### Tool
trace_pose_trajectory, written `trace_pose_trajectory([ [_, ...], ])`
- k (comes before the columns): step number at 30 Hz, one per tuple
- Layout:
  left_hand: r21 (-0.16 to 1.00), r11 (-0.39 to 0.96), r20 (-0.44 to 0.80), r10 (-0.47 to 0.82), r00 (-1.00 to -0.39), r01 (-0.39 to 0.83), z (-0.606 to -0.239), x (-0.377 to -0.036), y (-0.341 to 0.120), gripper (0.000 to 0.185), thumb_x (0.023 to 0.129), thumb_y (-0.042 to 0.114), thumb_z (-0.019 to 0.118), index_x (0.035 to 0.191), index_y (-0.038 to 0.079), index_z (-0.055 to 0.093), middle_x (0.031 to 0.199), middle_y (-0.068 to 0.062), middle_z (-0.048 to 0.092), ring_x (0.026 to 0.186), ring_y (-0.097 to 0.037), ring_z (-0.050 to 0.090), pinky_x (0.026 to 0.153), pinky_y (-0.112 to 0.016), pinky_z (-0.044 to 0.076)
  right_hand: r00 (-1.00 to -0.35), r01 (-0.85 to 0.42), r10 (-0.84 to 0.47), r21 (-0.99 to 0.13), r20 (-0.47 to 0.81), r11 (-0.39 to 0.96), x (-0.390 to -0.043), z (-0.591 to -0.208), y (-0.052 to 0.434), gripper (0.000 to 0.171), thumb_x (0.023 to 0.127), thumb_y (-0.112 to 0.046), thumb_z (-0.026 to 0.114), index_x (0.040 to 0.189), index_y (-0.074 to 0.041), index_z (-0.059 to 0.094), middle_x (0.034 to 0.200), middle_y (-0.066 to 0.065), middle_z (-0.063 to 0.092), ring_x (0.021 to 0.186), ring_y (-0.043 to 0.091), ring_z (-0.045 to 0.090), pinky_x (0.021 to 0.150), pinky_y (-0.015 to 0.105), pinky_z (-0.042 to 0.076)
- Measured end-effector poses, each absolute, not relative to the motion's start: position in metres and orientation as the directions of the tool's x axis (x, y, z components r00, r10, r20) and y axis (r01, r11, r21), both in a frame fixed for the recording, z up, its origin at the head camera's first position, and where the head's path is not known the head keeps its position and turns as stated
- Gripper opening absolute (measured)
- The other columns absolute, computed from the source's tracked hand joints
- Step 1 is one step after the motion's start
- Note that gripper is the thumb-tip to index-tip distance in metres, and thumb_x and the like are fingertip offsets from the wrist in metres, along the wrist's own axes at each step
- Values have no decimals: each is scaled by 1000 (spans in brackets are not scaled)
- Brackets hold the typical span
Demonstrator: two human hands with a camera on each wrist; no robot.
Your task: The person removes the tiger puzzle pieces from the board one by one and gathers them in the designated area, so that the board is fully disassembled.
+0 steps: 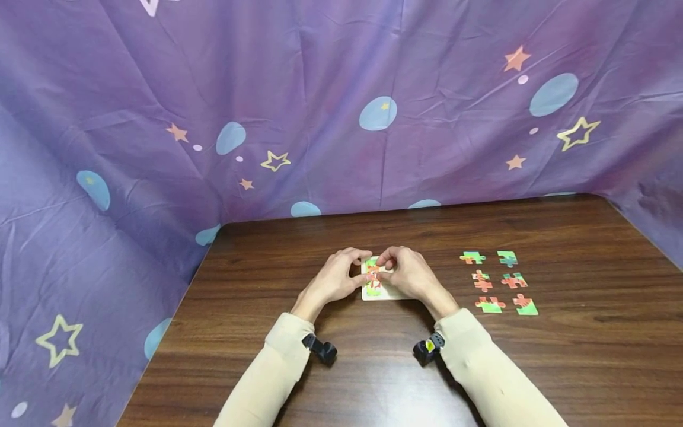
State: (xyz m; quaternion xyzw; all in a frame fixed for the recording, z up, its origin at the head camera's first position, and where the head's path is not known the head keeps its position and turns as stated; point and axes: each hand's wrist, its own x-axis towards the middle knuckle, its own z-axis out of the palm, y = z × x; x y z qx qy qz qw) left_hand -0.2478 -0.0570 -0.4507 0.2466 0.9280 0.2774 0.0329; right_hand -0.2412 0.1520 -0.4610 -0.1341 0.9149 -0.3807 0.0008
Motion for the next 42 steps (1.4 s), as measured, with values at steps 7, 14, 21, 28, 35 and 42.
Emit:
trace_pose_trajectory([
  [7, 531, 735, 83, 449, -890, 421, -451, -247, -54, 57, 93, 29, 80, 145, 16, 61, 137, -3, 64, 124, -22, 58, 111, -34, 46, -964, -252, -242, -680, 111, 689, -241, -461, 152, 23, 86, -19, 82, 106, -11, 75, 95, 3, 69, 86, 19, 61, 80, 37, 49],
  [14, 526, 741, 83, 445, -892, 418, -450, -247, -52, 57, 92, 28, 80, 144, 16, 61, 139, -3, 63, 123, -21, 58, 109, -33, 47, -961, -266, -240, -675, 134, 689, -241, -462, 153, 15, 87, -16, 79, 101, -11, 76, 91, 1, 69, 85, 18, 62, 81, 39, 51],
  [21, 516, 735, 100, 458, -883, 440, -450, -247, -51, 57, 91, 25, 81, 143, 14, 62, 134, -5, 65, 119, -22, 59, 107, -33, 47, -964, -259, -224, -674, 142, 692, -241, -463, 150, 16, 86, -14, 80, 100, -12, 75, 90, 1, 68, 83, 19, 61, 79, 39, 50],
  [28, 520, 736, 97, 452, -887, 433, -451, -248, -52, 58, 90, 25, 82, 144, 14, 62, 135, -4, 65, 119, -21, 59, 107, -33, 48, -960, -278, -215, -664, 177, 694, -241, -462, 146, 14, 86, -12, 81, 99, -12, 75, 89, 2, 68, 83, 19, 61, 80, 40, 51],
  [35, 538, 726, 81, 462, -883, 429, -450, -248, -55, 58, 92, 26, 81, 145, 15, 60, 135, -5, 64, 121, -22, 58, 107, -34, 47, -961, -277, -193, -667, 198, 692, -241, -463, 146, 11, 87, -12, 80, 97, -12, 76, 85, 0, 70, 78, 18, 62, 77, 39, 52],
  [42, 556, 698, 56, 510, -859, 451, -448, -250, -63, 69, 89, 36, 83, 149, 15, 57, 137, -5, 63, 124, -22, 57, 111, -36, 44, -965, -259, -201, -735, 169, 627, -243, -462, 154, 12, 89, -15, 81, 98, -10, 75, 87, 2, 70, 78, 17, 61, 72, 30, 51],
])
